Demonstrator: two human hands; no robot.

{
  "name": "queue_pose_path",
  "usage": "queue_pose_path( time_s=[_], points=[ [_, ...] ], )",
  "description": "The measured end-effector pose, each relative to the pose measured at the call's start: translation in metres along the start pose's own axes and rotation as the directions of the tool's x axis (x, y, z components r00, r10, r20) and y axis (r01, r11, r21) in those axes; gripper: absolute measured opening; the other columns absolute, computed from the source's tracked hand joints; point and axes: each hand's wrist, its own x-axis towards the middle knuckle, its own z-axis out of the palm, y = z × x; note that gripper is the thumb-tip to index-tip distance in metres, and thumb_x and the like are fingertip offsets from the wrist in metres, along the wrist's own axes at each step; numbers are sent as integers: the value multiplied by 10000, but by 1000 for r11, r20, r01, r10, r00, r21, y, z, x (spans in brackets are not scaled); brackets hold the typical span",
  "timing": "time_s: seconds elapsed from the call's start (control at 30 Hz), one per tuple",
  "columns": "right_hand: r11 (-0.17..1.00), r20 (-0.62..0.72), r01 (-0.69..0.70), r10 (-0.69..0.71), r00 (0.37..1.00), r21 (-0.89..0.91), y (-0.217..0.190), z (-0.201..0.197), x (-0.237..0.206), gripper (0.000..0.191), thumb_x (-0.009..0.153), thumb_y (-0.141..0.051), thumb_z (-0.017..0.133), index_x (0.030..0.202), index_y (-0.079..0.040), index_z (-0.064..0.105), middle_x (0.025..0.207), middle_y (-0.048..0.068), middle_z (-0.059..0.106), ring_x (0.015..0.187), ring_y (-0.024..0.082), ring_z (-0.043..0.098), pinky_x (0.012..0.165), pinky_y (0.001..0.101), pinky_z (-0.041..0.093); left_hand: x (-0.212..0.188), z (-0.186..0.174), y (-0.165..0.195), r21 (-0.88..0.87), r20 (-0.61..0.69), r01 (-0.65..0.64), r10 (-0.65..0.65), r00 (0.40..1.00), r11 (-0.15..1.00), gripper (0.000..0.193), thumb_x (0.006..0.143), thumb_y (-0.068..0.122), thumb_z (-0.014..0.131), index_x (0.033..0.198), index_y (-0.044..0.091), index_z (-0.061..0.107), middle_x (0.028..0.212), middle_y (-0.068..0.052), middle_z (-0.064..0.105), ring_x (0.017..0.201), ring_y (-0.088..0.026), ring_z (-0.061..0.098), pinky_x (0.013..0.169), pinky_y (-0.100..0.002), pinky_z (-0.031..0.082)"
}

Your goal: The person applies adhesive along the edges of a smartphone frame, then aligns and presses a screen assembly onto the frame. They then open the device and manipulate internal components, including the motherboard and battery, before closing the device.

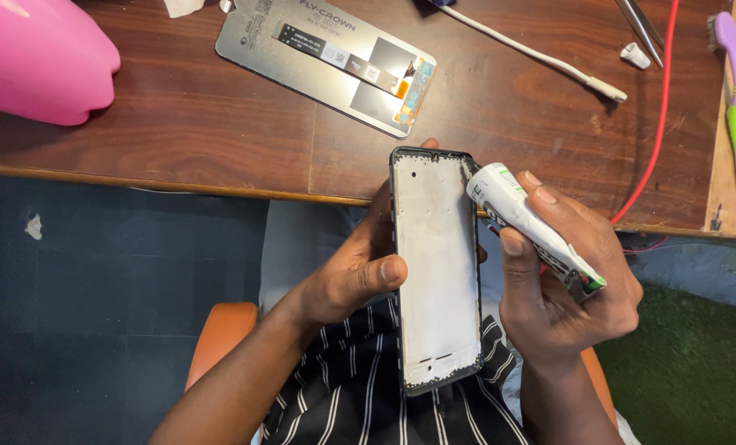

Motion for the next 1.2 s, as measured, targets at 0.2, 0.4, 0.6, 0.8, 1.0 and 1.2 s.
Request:
queue_pose_path(
  time_s=[0.2,0.4,0.6,0.8,1.0,1.2],
  points=[
    [1000,7,8,-8,1000,-2,-1,1,1,242,1106,-103,768,1255,42,645,1231,217,731,1130,247,752,998,310,618,-2,-1,-1,56,-9,-25,25,1000,998,1196,909,741,692,1735,187,29,1667,-186,340,1532,-335,423,1315,-540,420],
    [985,-47,-86,95,994,151,3,1,-6,277,1092,-137,745,1262,50,631,1202,205,718,1134,270,741,1023,342,618,-1,0,5,18,12,-6,6,1000,1000,1129,929,680,681,1702,175,32,1648,-211,343,1464,-365,483,1221,-540,474],
    [810,-162,-118,254,954,575,25,-10,13,296,1150,-159,696,1340,29,566,1196,181,664,1052,264,717,909,381,614,-2,15,33,-172,105,46,-28,994,984,784,1116,559,365,1715,116,121,1518,-264,513,1405,-320,548,1188,-467,487],
    [734,-281,33,218,935,678,56,-13,50,341,1204,-191,687,1409,21,518,1237,202,652,1037,262,703,877,369,612,45,11,37,-301,72,68,-49,996,951,694,1150,501,197,1621,9,330,1521,-192,525,1388,-280,562,1175,-461,495],
    [769,-449,153,189,873,621,89,2,89,372,1176,-108,690,1458,31,493,1407,186,589,1188,239,636,1013,398,601,121,0,32,-170,80,71,-58,995,983,751,1129,580,232,1530,-19,444,1399,-181,614,1237,-247,624,1063,-423,528],
    [911,-482,173,32,876,375,80,14,92,327,1090,-38,664,1397,13,560,1410,166,606,1288,227,639,1066,377,577,134,-1,35,-259,-2,27,-28,1000,965,659,1126,521,271,1510,18,457,1343,-163,630,1205,-263,634,1042,-422,534]
  ],
)
